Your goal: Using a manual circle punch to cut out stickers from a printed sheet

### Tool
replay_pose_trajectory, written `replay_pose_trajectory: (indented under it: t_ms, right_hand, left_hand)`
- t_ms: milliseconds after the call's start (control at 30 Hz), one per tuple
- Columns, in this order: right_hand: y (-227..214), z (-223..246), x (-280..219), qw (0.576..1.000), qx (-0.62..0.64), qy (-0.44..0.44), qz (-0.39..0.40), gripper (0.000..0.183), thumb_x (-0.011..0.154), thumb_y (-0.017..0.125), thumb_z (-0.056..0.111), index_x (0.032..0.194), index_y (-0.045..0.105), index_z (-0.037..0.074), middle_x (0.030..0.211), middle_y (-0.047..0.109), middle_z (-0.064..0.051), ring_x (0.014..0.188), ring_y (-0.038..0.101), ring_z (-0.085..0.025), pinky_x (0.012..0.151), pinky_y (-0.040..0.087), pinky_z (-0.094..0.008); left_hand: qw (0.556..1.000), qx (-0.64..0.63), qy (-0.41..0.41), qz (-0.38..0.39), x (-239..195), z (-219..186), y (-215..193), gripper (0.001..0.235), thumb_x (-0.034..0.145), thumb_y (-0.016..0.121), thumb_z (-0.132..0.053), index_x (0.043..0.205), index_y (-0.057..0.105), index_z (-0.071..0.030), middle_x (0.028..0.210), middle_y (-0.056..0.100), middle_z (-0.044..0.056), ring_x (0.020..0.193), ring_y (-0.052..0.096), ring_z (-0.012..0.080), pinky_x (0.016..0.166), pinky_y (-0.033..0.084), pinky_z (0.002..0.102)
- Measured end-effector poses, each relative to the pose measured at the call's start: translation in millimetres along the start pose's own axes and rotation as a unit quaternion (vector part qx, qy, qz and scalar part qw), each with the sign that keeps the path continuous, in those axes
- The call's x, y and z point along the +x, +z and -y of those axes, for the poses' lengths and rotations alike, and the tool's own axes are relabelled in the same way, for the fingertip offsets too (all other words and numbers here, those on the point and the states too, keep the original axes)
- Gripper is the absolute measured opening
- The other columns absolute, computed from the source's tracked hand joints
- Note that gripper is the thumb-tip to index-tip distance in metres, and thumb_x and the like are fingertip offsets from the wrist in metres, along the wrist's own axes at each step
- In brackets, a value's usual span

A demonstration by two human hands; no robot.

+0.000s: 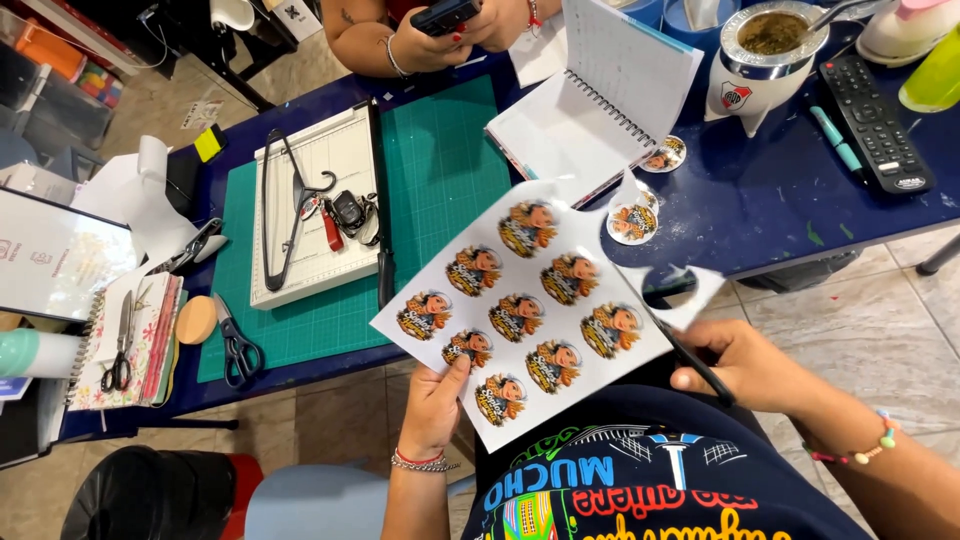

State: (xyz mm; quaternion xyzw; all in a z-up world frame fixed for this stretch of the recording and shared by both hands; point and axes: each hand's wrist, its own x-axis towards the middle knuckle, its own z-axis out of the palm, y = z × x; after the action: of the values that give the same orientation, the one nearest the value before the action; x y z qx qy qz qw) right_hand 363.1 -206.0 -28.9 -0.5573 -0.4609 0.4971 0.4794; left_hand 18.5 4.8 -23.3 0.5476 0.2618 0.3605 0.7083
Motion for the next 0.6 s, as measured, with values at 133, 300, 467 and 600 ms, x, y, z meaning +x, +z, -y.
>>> replay_pose_trajectory:
  t_ms: [133,300,467,600]
  right_hand:
    - [1.0,4.3,5.3,0.999,-0.001,-0.040,0.010,0.049,0.083,0.076,0.049,0.084,0.083,0.000,0.073,0.062,0.005,0.068,0.051,-0.007,0.053,0.036,-0.024]
    - [0.8,-8.9,6.6,1.000,0.023,-0.020,-0.006,0.044,0.082,0.079,0.041,0.085,0.083,-0.002,0.075,0.065,0.003,0.069,0.054,-0.008,0.054,0.038,-0.024]
    - [1.0,-19.5,8.3,0.999,0.023,-0.004,-0.034,0.035,0.083,0.082,0.033,0.079,0.082,-0.002,0.069,0.059,0.005,0.063,0.047,-0.007,0.050,0.032,-0.024]
    - [-1.5,-28.1,9.7,0.998,0.000,0.018,-0.065,0.035,0.080,0.087,0.027,0.062,0.069,0.003,0.058,0.047,0.004,0.055,0.039,-0.007,0.045,0.025,-0.027]
  left_hand:
    - [1.000,0.011,-0.016,0.023,0.8,-1.3,4.4,0.038,0.101,0.059,-0.012,0.138,0.061,-0.002,0.141,0.065,0.014,0.130,0.061,0.0280,0.114,0.050,0.045]
    - [0.998,0.043,0.009,0.036,1.7,-8.1,6.1,0.040,0.102,0.059,-0.013,0.140,0.059,-0.003,0.143,0.063,0.012,0.134,0.058,0.0268,0.117,0.046,0.044]
    - [0.998,0.049,0.014,0.026,4.1,-8.2,5.5,0.040,0.101,0.060,-0.013,0.140,0.060,-0.002,0.144,0.062,0.013,0.134,0.058,0.0261,0.117,0.046,0.043]
    - [0.999,0.020,0.018,0.044,6.1,-12.9,7.4,0.041,0.102,0.059,-0.012,0.141,0.057,-0.003,0.144,0.062,0.014,0.133,0.059,0.0280,0.116,0.048,0.046]
